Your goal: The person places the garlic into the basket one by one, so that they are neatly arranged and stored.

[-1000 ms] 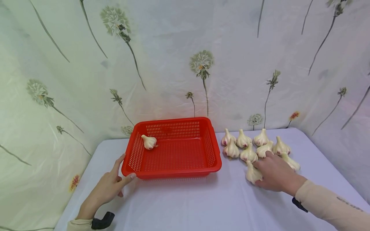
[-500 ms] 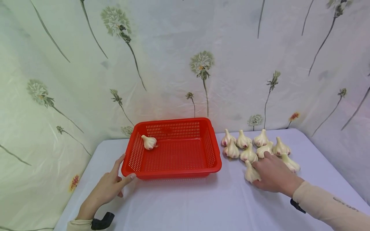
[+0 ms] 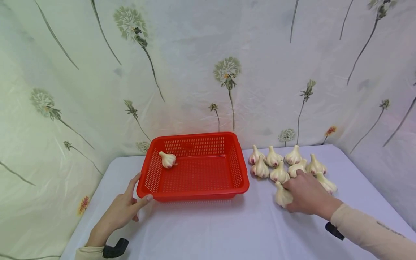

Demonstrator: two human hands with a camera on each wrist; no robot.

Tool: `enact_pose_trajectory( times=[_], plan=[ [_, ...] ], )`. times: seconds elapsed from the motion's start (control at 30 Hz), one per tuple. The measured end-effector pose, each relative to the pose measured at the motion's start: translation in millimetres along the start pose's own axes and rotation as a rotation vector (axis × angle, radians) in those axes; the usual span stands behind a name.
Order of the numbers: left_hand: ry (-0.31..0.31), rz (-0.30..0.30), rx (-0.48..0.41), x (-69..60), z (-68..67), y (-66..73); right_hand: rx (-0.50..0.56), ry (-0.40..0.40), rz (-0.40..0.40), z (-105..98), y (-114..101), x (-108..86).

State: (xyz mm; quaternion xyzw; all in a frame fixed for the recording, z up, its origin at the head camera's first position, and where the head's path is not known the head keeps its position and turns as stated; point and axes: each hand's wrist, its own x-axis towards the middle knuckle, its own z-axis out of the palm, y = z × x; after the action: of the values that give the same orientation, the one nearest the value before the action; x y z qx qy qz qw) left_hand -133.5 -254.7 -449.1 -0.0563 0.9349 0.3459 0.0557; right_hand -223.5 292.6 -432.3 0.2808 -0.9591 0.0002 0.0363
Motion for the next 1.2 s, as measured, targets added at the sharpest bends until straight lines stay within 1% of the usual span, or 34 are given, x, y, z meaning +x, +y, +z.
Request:
enact_pose_trajectory(
  times=[0.1,0.2,0.33,0.47,0.6,0.73,0.83,0.97,1.1,1.2],
  plan=[
    [0.001,-0.002,-0.001,0.4,0.1,-0.7,0.060,0.019,0.016,-6.1,-1.2,1.1],
    [0.001,-0.005,-0.005,1.0,0.1,-1.0,0.118,0.056,0.028,-13.3,-1.6,3.1],
    [0.002,-0.009,-0.010,1.1,-0.2,-1.5,0.182,0.114,0.007,-24.1,-0.1,8.6],
    [0.000,-0.016,-0.011,0.4,-1.1,-2.0,0.260,0.144,0.002,-36.5,1.1,15.3],
    [0.003,-0.021,-0.008,0.1,-2.1,-2.6,0.302,0.165,0.026,-49.4,-0.9,22.5],
    [0.006,-0.018,-0.006,0.0,-2.4,-3.4,0.293,0.157,0.037,-60.0,-3.5,30.6],
    [0.008,-0.011,-0.002,0.9,-1.4,-3.9,0.305,0.119,0.057,-68.7,-5.7,37.0],
    [0.011,-0.001,0.006,2.1,0.4,-4.1,0.332,0.096,0.082,-79.5,-8.1,44.5],
    [0.014,0.007,0.004,3.0,1.4,-3.9,0.358,0.110,0.100,-86.0,-10.5,50.3],
    [0.015,0.008,0.003,3.3,1.3,-3.5,0.380,0.120,0.137,-88.2,-13.8,55.5]
  ],
)
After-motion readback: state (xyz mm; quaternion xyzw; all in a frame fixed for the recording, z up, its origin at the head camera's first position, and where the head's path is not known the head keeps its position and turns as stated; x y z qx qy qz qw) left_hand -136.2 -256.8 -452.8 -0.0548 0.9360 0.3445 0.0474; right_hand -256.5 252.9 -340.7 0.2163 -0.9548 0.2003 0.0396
